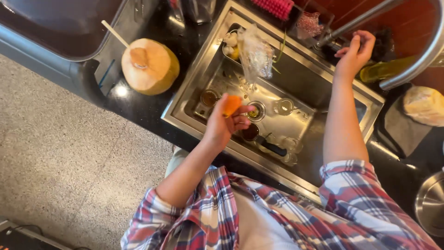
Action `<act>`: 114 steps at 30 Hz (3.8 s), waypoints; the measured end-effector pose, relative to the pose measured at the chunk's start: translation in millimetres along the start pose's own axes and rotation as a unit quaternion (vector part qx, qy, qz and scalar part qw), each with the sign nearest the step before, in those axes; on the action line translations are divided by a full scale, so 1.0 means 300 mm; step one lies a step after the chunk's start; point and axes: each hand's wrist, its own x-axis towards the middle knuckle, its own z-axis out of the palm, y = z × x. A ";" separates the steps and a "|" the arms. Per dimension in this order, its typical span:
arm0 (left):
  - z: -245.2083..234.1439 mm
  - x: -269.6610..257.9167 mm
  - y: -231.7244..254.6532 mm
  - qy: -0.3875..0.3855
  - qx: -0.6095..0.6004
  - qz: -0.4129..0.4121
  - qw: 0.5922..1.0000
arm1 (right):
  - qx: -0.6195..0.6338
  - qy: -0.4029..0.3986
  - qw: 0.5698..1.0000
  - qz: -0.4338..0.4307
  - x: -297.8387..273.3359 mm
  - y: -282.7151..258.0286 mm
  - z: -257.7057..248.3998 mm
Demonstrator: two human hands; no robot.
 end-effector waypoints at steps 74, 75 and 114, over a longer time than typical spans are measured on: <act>0.472 1.028 -0.470 0.015 0.300 -0.104 0.948 | -0.133 -0.162 0.930 0.301 -0.595 -0.199 -0.118; 0.493 1.024 -0.442 0.035 0.337 -0.114 0.934 | -0.129 -0.183 0.927 0.300 -0.600 -0.206 -0.107; -0.181 -0.169 0.229 -0.243 0.093 0.032 0.965 | 0.425 -0.533 0.680 0.268 -0.600 -0.748 0.460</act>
